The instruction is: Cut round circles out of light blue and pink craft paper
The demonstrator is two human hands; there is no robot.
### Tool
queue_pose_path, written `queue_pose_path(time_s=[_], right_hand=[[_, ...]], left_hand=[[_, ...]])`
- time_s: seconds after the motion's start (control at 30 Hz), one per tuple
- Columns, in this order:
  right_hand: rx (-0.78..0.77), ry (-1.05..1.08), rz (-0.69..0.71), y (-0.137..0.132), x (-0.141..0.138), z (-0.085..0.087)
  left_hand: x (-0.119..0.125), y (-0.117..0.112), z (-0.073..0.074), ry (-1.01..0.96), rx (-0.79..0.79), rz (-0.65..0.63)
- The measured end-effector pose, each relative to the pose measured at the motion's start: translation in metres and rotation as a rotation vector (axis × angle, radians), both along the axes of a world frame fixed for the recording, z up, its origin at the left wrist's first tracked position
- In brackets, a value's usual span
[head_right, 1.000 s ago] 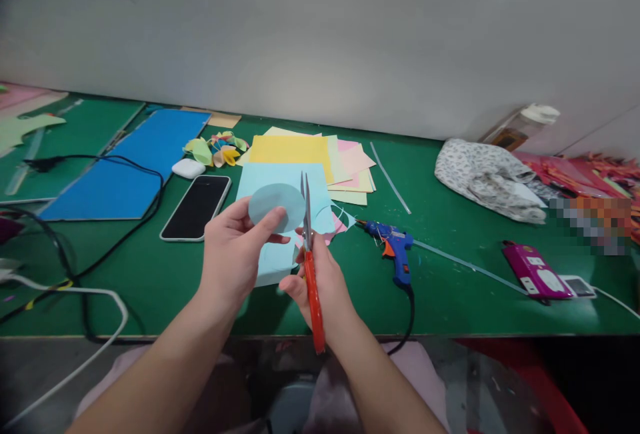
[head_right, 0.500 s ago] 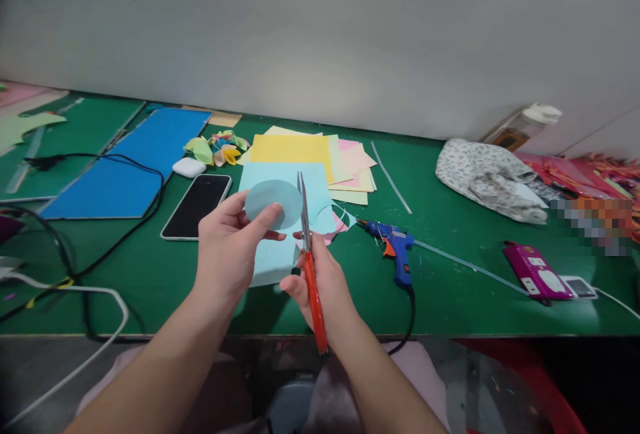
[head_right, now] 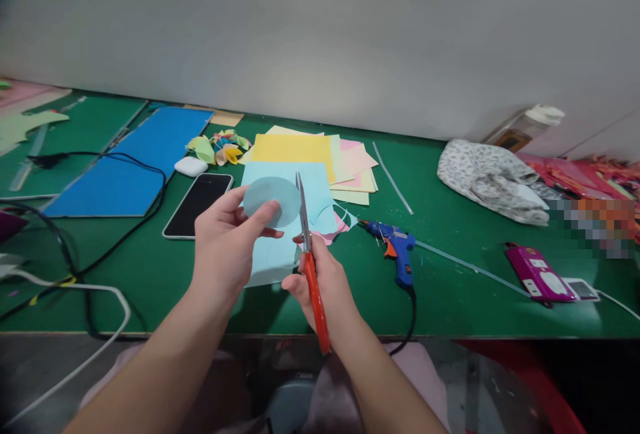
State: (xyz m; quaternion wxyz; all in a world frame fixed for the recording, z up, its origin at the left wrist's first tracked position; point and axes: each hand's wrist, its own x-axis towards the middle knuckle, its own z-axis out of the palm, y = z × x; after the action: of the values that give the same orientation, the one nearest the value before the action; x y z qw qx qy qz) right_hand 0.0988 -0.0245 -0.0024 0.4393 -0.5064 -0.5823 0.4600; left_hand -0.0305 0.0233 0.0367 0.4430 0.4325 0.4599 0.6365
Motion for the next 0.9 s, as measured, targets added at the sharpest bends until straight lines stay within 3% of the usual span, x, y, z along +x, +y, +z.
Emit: queue_pose_path(time_s=[0.9], right_hand=[[-0.063,-0.016,0.035,-0.0022,-0.0002,0.0049]], left_hand=[[-0.0088,0.0050,0.0005,0.021,-0.004,0.044]])
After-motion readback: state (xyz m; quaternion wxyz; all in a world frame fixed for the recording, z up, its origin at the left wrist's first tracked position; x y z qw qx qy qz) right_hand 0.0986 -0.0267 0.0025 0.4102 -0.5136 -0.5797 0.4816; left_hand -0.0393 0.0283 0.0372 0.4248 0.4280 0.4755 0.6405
